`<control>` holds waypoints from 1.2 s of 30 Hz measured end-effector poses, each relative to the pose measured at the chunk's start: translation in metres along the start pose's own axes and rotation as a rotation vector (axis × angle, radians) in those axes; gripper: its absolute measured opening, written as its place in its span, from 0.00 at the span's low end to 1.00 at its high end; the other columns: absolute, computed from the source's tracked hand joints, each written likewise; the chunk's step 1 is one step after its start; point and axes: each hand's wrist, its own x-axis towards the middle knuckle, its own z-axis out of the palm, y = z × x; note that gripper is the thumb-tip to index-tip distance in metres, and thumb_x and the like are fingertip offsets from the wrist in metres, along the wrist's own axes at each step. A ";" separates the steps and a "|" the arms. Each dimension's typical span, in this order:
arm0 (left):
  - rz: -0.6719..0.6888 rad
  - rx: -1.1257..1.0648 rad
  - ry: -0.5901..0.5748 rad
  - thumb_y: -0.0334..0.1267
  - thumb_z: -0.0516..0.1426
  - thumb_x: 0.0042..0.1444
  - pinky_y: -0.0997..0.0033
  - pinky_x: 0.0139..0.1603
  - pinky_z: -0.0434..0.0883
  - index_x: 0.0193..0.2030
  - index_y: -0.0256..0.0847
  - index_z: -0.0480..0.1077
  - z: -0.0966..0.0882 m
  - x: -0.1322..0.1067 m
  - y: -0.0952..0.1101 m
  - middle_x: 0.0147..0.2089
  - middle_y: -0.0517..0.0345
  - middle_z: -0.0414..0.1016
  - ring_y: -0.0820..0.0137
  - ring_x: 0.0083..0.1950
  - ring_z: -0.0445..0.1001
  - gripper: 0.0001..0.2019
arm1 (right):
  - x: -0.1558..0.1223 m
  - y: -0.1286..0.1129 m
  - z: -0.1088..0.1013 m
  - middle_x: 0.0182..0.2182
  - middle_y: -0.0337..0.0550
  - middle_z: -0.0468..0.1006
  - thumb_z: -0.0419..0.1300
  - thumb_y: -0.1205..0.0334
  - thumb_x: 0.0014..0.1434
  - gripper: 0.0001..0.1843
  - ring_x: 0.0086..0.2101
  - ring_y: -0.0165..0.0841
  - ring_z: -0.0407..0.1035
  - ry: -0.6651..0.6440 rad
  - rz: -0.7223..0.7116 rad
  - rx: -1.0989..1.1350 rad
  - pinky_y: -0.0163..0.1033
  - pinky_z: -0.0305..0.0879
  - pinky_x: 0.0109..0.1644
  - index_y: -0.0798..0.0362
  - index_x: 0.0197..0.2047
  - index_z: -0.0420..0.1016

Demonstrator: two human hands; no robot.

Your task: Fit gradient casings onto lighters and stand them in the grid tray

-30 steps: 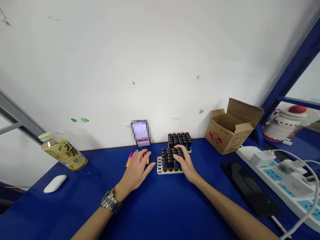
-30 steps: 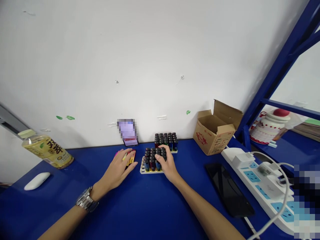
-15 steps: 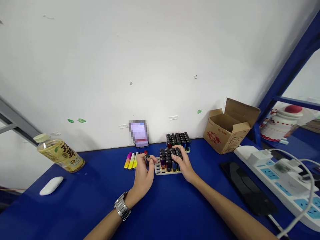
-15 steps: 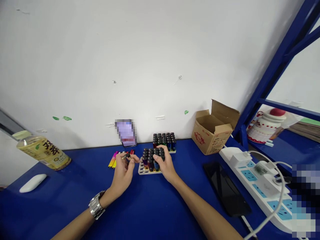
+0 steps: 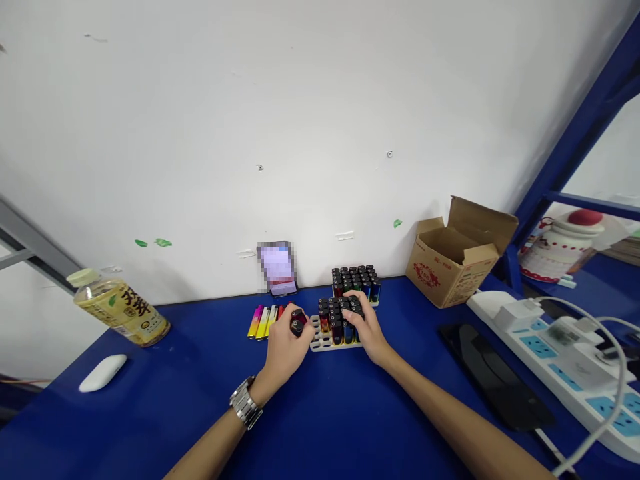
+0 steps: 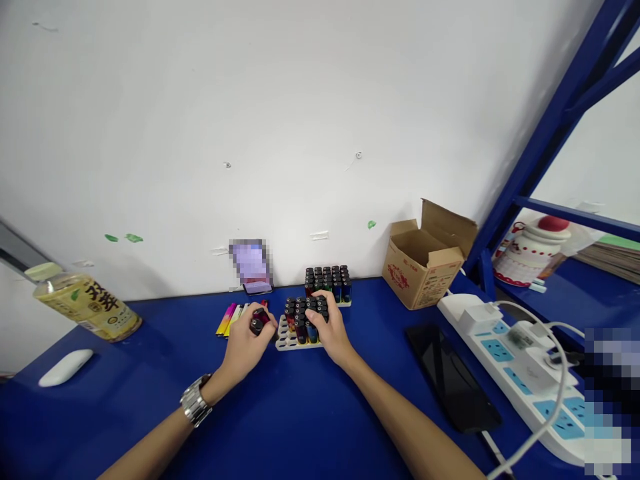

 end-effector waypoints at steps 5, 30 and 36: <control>0.017 0.061 -0.113 0.43 0.55 0.50 0.73 0.29 0.61 0.35 0.42 0.67 0.011 0.002 -0.005 0.23 0.65 0.68 0.71 0.25 0.67 0.08 | 0.000 0.000 0.000 0.32 0.37 0.67 0.54 0.53 0.55 0.16 0.32 0.34 0.65 0.003 -0.016 -0.022 0.38 0.62 0.38 0.50 0.45 0.62; -0.671 -1.144 0.134 0.38 0.59 0.48 0.77 0.26 0.69 0.27 0.39 0.66 -0.007 0.034 0.006 0.24 0.64 0.70 0.77 0.24 0.69 0.06 | -0.002 -0.004 -0.001 0.32 0.37 0.68 0.54 0.55 0.56 0.14 0.33 0.34 0.66 -0.001 -0.001 -0.013 0.38 0.64 0.38 0.49 0.44 0.62; -0.615 -1.104 0.034 0.34 0.59 0.45 0.69 0.35 0.74 0.30 0.40 0.63 -0.008 0.033 0.005 0.30 0.61 0.74 0.71 0.30 0.76 0.08 | -0.002 -0.004 -0.001 0.33 0.38 0.68 0.54 0.54 0.56 0.14 0.34 0.35 0.66 0.007 -0.005 -0.025 0.38 0.64 0.38 0.49 0.45 0.62</control>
